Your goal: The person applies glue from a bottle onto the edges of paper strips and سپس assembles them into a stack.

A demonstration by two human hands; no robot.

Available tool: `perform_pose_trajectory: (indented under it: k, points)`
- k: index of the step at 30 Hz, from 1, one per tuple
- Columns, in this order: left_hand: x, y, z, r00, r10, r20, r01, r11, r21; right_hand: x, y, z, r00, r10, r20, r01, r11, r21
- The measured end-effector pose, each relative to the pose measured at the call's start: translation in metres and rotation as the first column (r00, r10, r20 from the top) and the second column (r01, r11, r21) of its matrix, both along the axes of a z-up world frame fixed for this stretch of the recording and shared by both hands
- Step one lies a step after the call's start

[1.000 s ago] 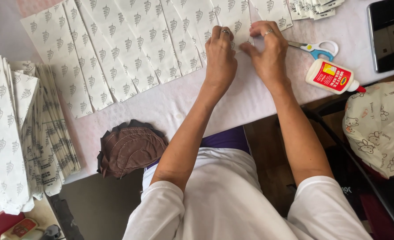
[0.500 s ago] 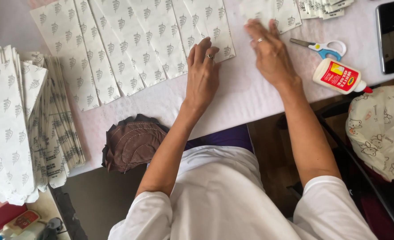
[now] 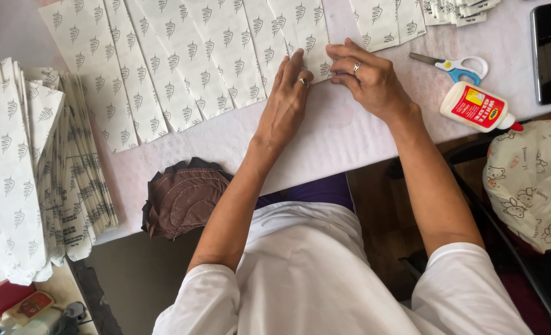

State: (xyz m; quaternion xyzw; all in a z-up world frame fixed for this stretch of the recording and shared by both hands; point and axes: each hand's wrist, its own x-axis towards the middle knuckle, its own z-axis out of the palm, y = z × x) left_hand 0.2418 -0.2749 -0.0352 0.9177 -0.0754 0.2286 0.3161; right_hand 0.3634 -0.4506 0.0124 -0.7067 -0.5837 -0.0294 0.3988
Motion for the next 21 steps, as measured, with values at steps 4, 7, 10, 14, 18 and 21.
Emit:
perform_pose_trajectory:
  k: [4, 7, 10, 14, 18, 21]
  points:
    - [0.001, 0.000, -0.006, 1.000, 0.006, -0.002, -0.006, 0.999, 0.050, -0.001, -0.001, -0.005, 1.000, -0.008, 0.025, 0.008, 1.000, 0.003]
    - [0.002, -0.002, 0.000, 0.999, 0.018, 0.049, -0.022, 0.995, 0.092, -0.001, -0.001, -0.007, 1.000, -0.013, 0.028, 0.013, 1.000, -0.014]
    - [0.006, -0.008, 0.003, 0.994, 0.094, -0.047, -0.094, 0.996, 0.002, -0.002, 0.004, -0.008, 0.996, -0.070, -0.059, 0.068, 0.997, -0.035]
    - [0.015, -0.016, -0.004, 0.961, 0.265, -0.073, -0.272, 0.956, -0.111, -0.006, 0.013, -0.009, 0.985, -0.151, -0.086, 0.154, 0.988, 0.033]
    - [0.027, -0.013, -0.012, 0.920, 0.334, -0.205, -0.371, 0.911, -0.181, -0.007, 0.017, -0.003, 0.961, -0.243, -0.133, 0.248, 0.968, 0.027]
    - [0.028, -0.011, 0.001, 0.911, 0.335, -0.241, -0.388, 0.894, -0.225, -0.012, 0.026, 0.002, 0.945, -0.297, -0.135, 0.310, 0.946, 0.090]
